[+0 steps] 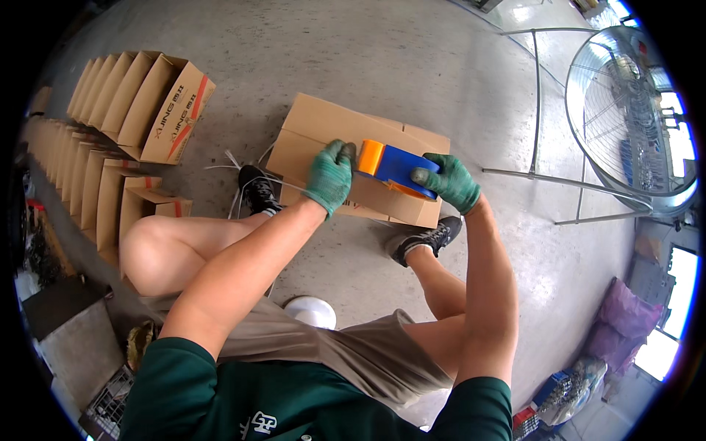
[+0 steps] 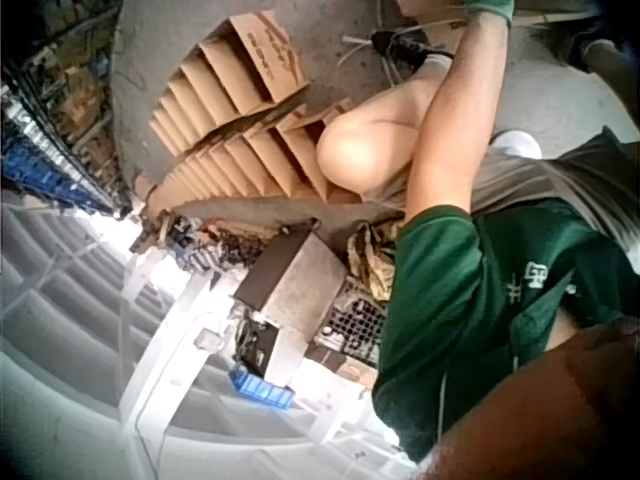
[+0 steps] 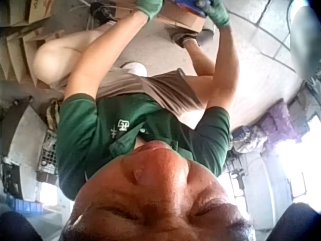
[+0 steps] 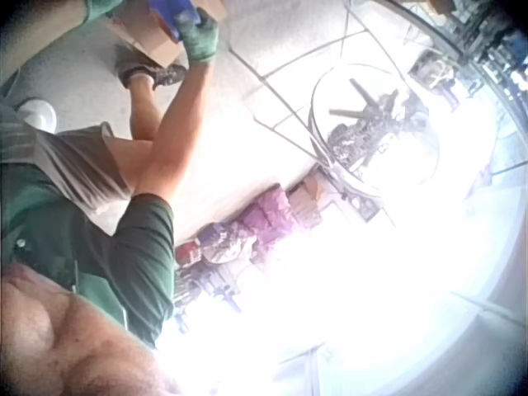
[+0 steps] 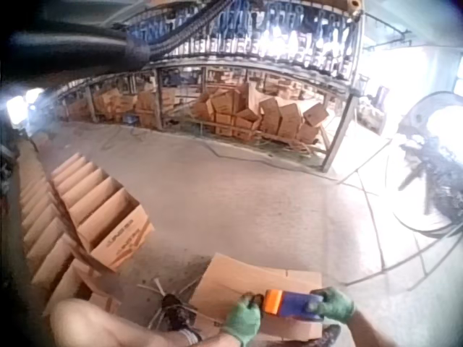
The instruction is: The person sits on the floor and repeatedly folds the flaps of empty cardboard boxes. They use a handheld tape dispenser to apply tape to the seams of the boxes, securing them shut. The person then places the sealed boxes into a growing stack on the floor.
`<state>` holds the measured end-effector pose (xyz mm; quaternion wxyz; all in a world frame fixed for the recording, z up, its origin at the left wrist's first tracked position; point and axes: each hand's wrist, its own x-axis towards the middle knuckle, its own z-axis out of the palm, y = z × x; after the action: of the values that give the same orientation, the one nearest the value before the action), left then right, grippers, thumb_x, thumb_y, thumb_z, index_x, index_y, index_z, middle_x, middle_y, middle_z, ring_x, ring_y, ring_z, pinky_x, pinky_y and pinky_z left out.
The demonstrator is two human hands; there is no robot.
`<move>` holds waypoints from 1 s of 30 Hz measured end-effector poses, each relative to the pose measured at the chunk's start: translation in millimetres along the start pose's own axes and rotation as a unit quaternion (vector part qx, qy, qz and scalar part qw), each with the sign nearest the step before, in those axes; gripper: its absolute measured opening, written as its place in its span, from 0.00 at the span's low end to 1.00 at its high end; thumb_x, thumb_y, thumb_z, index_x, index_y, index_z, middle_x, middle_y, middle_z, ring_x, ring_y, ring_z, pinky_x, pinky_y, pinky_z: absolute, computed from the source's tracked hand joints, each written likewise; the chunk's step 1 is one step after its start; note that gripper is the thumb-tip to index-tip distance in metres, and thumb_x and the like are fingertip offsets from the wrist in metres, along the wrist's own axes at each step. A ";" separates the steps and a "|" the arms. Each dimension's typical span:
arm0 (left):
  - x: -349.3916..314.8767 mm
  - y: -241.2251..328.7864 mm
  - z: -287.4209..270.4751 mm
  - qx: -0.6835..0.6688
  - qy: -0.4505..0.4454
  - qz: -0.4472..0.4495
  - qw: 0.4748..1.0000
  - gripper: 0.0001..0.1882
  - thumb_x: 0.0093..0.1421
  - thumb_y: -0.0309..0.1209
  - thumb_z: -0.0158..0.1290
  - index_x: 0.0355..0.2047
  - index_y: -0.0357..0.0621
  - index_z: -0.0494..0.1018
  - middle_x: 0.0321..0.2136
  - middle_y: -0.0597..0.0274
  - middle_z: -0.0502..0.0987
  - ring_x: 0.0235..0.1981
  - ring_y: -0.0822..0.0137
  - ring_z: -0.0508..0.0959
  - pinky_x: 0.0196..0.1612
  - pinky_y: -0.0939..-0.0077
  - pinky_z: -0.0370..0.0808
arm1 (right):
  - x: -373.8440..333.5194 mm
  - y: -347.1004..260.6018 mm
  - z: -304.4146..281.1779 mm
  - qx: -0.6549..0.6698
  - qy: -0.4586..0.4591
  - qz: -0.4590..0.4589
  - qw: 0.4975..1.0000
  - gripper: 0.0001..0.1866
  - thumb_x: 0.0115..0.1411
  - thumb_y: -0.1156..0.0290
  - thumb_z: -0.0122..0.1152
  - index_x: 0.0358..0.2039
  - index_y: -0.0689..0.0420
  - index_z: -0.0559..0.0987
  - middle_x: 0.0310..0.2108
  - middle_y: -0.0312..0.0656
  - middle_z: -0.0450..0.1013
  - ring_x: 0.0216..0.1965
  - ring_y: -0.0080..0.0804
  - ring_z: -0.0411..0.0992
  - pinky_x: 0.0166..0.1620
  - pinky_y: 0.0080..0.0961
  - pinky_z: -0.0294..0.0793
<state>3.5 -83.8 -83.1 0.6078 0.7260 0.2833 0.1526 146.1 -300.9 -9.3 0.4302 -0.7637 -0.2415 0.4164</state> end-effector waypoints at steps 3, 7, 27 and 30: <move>32.2 -7.4 -39.7 0.162 0.113 0.103 0.975 0.16 0.71 0.37 0.44 0.34 0.38 0.72 0.33 0.39 0.78 0.35 0.38 0.77 0.39 0.51 0.73 | -2.5 -7.7 -2.9 -0.022 -0.008 0.013 1.000 0.23 0.57 0.49 0.72 0.32 0.59 0.80 0.24 0.27 0.70 0.29 0.15 0.65 0.32 0.19 0.67; 81.1 -46.4 -126.6 0.000 0.143 -0.020 0.989 0.18 0.74 0.41 0.43 0.42 0.35 0.70 0.42 0.49 0.81 0.40 0.55 0.81 0.44 0.62 0.74 | 3.9 -30.7 11.6 -0.012 -0.019 0.034 0.999 0.23 0.58 0.51 0.72 0.38 0.60 0.82 0.28 0.29 0.73 0.30 0.16 0.67 0.35 0.20 0.71; 73.2 8.7 -109.1 0.475 -0.239 0.346 0.773 0.49 0.56 0.60 0.59 0.71 0.53 0.54 0.70 0.52 0.58 0.71 0.50 0.56 0.73 0.47 0.50 | 14.5 -42.7 17.4 -0.100 0.016 0.087 0.991 0.28 0.59 0.47 0.69 0.41 0.64 0.82 0.29 0.36 0.76 0.31 0.20 0.70 0.39 0.24 0.74; 62.8 23.1 -101.2 0.561 -0.282 0.266 0.731 0.57 0.51 0.64 0.60 0.74 0.58 0.48 0.74 0.60 0.47 0.75 0.53 0.44 0.75 0.45 0.40 | 10.2 -46.0 9.0 -0.123 0.009 0.086 0.989 0.28 0.59 0.47 0.69 0.39 0.65 0.82 0.28 0.37 0.76 0.31 0.21 0.70 0.38 0.25 0.74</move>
<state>1.3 31.9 -46.6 0.0764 0.9904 -0.0713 -0.0906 143.5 -265.8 23.3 0.2973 -0.8324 -0.2209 0.4122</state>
